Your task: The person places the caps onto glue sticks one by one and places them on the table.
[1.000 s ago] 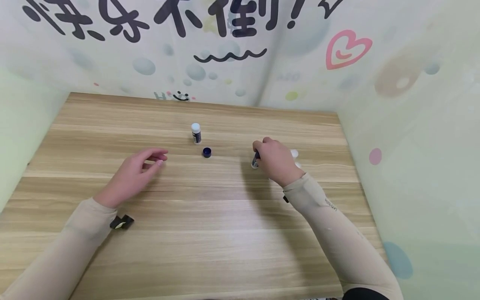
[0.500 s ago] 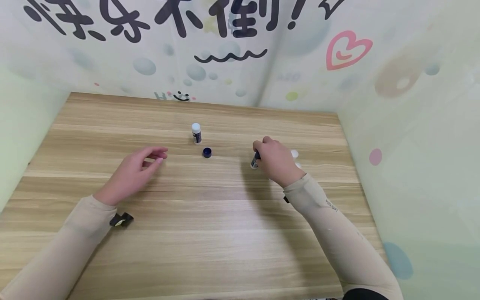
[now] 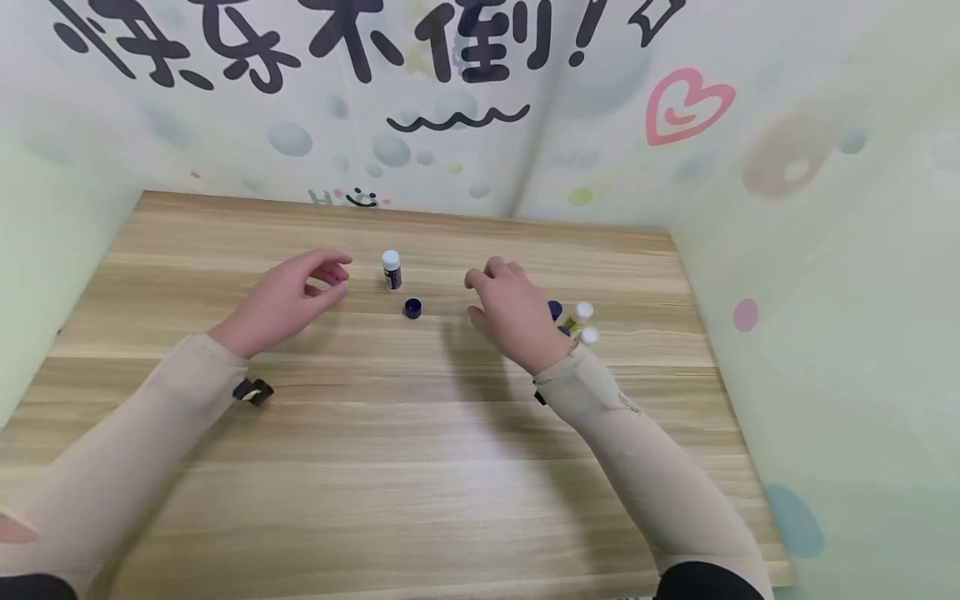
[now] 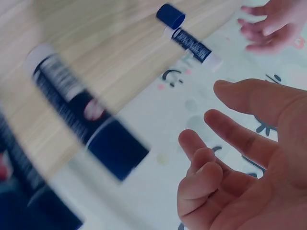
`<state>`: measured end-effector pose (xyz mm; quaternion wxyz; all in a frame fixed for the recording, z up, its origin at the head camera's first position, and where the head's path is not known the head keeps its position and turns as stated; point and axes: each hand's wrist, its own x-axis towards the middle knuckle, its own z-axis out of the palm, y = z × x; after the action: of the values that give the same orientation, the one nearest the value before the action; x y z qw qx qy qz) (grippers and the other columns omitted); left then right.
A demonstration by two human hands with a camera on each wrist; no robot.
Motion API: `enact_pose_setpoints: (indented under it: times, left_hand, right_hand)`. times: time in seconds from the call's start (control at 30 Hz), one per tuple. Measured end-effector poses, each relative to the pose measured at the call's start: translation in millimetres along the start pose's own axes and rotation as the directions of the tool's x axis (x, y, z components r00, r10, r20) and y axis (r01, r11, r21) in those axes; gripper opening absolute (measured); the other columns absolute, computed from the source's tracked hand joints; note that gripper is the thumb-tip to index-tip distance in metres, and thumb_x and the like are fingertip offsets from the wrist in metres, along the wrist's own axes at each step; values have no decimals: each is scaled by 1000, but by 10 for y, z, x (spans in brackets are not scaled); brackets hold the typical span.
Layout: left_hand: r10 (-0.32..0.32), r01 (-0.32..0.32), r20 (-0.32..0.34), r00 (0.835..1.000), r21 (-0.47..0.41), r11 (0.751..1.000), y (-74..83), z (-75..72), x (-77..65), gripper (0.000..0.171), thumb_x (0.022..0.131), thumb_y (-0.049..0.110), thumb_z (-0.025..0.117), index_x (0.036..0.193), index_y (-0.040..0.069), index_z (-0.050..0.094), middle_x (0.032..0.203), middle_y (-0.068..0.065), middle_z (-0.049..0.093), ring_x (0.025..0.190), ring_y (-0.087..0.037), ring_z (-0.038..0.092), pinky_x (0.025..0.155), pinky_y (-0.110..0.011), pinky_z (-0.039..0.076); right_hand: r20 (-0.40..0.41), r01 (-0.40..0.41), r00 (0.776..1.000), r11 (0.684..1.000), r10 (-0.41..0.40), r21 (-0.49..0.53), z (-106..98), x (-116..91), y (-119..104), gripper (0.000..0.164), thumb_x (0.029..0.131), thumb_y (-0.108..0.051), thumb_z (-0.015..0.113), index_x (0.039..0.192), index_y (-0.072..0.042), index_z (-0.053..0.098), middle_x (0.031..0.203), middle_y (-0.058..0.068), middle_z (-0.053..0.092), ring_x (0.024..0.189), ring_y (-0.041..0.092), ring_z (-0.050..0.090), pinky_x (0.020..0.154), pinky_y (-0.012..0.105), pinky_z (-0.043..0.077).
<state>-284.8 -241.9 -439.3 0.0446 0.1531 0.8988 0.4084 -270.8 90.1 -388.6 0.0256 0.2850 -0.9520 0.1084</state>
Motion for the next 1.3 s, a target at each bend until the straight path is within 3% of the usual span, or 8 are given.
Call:
enact_pose_setpoints:
  times: [0.33,0.6,0.77,1.07,1.3]
  left_hand:
    - [7,-9,76,997,27,1000,0,132,431,59,91,25,76,140,4,51,122,-16,60,109,-27,58,94,-44,49]
    - [-16,12,123,992,29,1000,-27,297,630,58,88,27,80,136,8,54,119,-12,60,107,-27,58,92,-42,50]
    - [-22,21,115,993,16,1000,-91,347,696,58,87,27,81,135,10,54,116,-10,61,104,-25,60,91,-41,50]
    - [31,-34,129,991,26,999,-151,423,740,49,89,26,79,130,11,56,108,-7,62,99,-23,61,88,-40,51]
    - [17,-19,123,992,18,1000,-202,475,734,41,91,25,77,125,13,57,106,-6,64,97,-22,62,87,-40,52]
  right_hand:
    - [107,-12,994,999,8,45,364,389,-223,34,91,-15,76,122,-9,64,107,8,56,92,25,54,73,36,52]
    - [179,-14,984,999,6,47,643,631,-313,40,90,-19,78,126,-9,64,107,9,59,90,22,58,77,33,53]
    - [202,-14,979,998,1,63,730,680,-352,45,88,-18,79,130,-9,63,111,9,59,92,23,59,80,35,52]
    - [175,4,984,999,-12,43,882,710,-359,43,88,-19,77,128,-9,64,108,10,59,90,23,60,78,36,53]
    - [167,30,985,997,-41,69,926,683,-364,39,89,-18,77,125,-9,66,108,10,61,90,25,62,78,37,53]
